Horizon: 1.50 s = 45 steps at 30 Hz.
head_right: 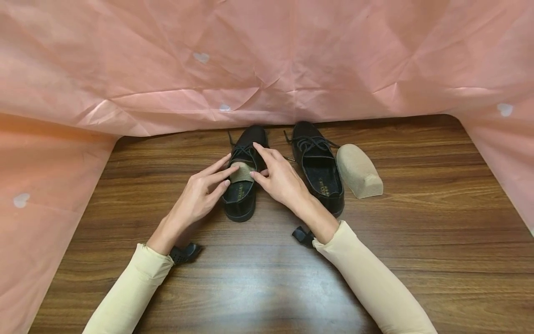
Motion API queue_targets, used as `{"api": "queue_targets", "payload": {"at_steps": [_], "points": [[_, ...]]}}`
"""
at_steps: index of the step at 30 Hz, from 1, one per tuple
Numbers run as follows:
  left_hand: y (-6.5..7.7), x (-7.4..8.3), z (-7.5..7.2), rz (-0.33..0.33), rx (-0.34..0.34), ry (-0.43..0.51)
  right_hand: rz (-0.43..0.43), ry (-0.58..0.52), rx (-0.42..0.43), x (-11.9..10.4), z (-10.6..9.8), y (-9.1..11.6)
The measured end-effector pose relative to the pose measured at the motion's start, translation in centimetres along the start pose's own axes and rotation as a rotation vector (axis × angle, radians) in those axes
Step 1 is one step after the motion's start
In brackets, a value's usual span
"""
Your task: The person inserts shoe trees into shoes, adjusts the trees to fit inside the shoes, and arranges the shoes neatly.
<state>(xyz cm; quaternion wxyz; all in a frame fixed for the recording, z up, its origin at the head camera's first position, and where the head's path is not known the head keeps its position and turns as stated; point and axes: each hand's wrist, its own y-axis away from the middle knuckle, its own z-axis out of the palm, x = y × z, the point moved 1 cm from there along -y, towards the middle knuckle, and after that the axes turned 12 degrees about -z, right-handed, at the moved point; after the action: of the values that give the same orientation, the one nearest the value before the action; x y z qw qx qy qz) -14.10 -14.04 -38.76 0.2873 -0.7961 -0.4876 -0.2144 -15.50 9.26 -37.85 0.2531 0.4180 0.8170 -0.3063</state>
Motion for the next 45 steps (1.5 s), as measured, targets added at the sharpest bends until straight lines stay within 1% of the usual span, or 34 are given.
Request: {"api": "queue_targets", "payload": {"at_steps": [2,4,13,17,20,25,27,33,34,40,45], "points": [[0.4,-0.1,0.0,-0.008,-0.002,0.012,0.036,-0.009,-0.013,-0.1,0.2,0.2],[0.6,-0.1,0.0,-0.001,0.004,0.018,0.065,-0.025,-0.019,-0.2,0.4,0.4],[1.2,-0.5,0.0,0.031,0.059,0.035,0.151,-0.115,-0.023,-0.3,0.7,1.1],[1.3,-0.5,0.2,0.028,0.089,0.051,0.227,-0.202,-0.033,-0.4,0.9,1.5],[1.4,-0.5,0.3,-0.017,0.087,0.095,0.277,-0.277,-0.041,-0.5,1.1,1.8],[1.6,-0.5,0.5,-0.137,0.035,0.212,0.317,-0.363,-0.027,-0.7,1.3,1.9],[1.5,-0.5,0.6,-0.169,0.019,0.229,0.328,-0.403,-0.015,-0.8,1.4,1.9],[1.3,-0.5,0.5,-0.218,-0.006,0.198,0.351,-0.538,0.010,-0.9,1.5,1.9],[1.3,-0.5,0.5,-0.230,-0.012,0.204,0.354,-0.558,0.010,-0.9,1.5,1.9],[1.0,-0.7,0.5,-0.314,-0.050,0.316,0.372,-0.669,0.023,-0.9,1.6,1.7],[0.8,-1.0,0.5,-0.334,-0.051,0.374,0.380,-0.750,0.032,-0.9,1.5,1.5]]}}
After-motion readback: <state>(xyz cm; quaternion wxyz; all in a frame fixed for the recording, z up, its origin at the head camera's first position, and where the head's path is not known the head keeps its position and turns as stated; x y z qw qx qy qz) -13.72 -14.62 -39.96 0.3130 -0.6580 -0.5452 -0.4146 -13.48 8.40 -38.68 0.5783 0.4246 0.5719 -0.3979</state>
